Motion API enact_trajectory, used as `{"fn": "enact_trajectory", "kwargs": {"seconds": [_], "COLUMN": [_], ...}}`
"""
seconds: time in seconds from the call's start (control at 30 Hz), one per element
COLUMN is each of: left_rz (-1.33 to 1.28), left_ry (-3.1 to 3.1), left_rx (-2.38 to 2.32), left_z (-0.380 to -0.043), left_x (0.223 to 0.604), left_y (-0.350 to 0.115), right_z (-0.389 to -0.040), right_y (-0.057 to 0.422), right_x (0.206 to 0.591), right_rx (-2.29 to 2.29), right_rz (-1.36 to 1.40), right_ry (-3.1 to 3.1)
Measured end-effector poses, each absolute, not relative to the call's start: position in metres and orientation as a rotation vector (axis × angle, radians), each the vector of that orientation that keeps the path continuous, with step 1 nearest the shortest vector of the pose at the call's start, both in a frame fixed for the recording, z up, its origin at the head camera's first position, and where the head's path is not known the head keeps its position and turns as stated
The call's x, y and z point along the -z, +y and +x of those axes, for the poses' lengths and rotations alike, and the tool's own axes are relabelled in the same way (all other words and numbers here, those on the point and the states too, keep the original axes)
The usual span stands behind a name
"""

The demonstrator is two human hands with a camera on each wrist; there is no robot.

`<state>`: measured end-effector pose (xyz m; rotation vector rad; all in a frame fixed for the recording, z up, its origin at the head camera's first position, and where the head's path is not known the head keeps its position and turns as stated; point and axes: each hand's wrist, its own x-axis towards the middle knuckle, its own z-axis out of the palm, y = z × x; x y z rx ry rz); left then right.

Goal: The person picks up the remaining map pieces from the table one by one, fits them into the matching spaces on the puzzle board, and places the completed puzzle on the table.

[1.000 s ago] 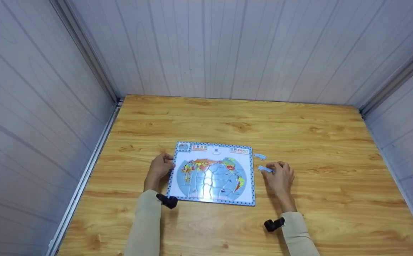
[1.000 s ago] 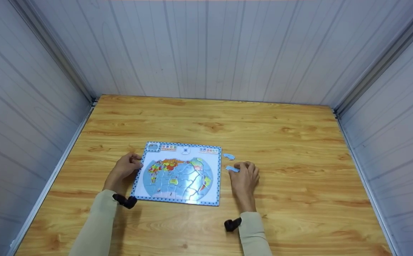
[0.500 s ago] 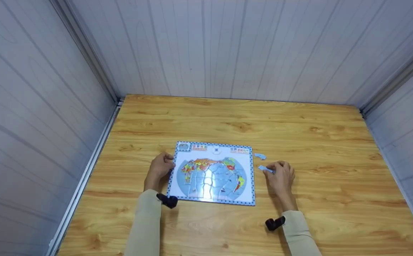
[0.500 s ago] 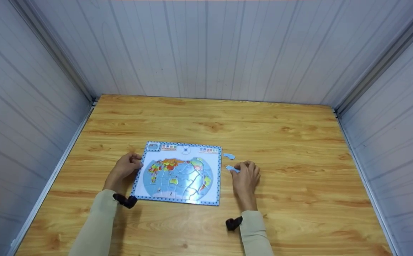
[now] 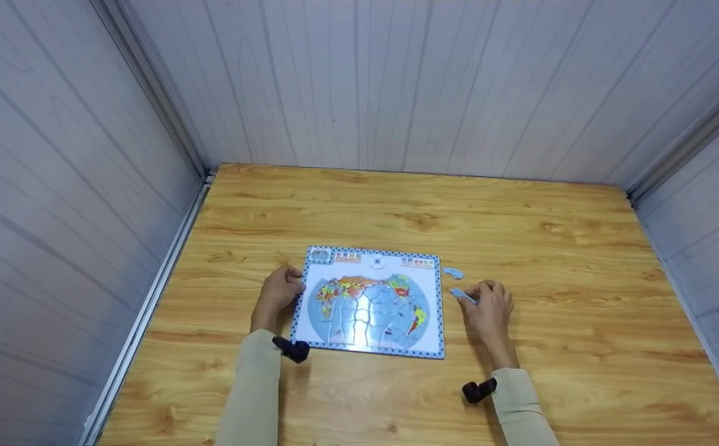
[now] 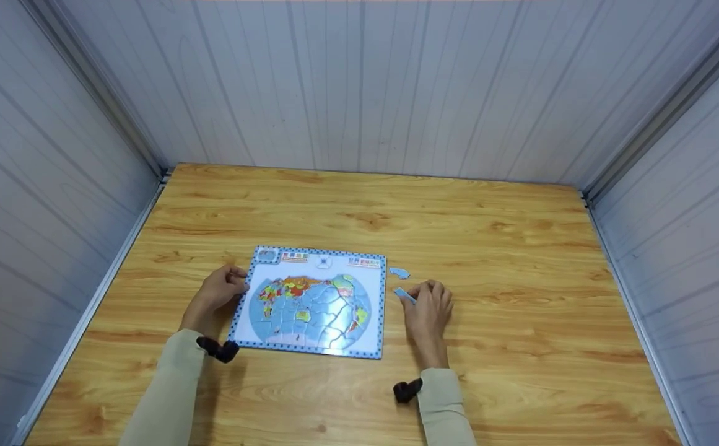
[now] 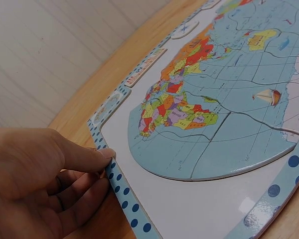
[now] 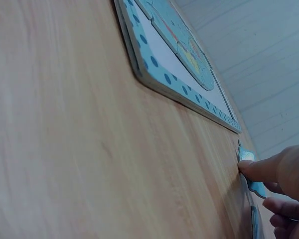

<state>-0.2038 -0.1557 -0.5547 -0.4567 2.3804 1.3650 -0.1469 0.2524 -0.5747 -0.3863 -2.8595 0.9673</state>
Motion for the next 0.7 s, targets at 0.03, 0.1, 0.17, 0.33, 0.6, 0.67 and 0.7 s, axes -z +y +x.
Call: {"fn": "enact_trajectory", "kwargs": {"seconds": [0.03,0.1,0.17,0.33,0.6,0.67,0.7], "left_rz": [-0.463,-0.466,-0.46,-0.424,-0.437,-0.437,-0.442], "left_ry": [2.377,2.381,2.391,2.415,2.39,2.383,2.379], "left_rx": [-1.363,-1.364,-1.365,-1.384,-1.366,-1.373,-1.376], "left_z": [-0.2036,-0.2032,-0.2029,-0.2027,-0.2021,-0.202,-0.2021], "left_x": [0.5545,0.5545,0.5545,0.5536,0.5518,0.5516,0.5517], "left_y": [-0.1556,-0.1554,-0.1555,-0.1553,-0.156,-0.156,-0.1559], "right_z": [-0.1467,-0.1462,-0.1462,-0.1456,-0.1479,-0.1495,-0.1504], "right_y": [0.2524,0.2523,0.2528,0.2541,0.2531,0.2514,0.2503], "right_x": [0.5746,0.5742,0.574,0.5737,0.5703,0.5687,0.5678], "right_rx": [-0.969,-0.971,-0.974,-0.986,-1.06,-1.095,-1.114], "right_rz": [-0.388,-0.392,-0.392,-0.361,-0.36,-0.364,-0.368], "right_ry": [-2.86,-2.858,-2.856,-2.842,-2.819,-2.801,-2.793]}}
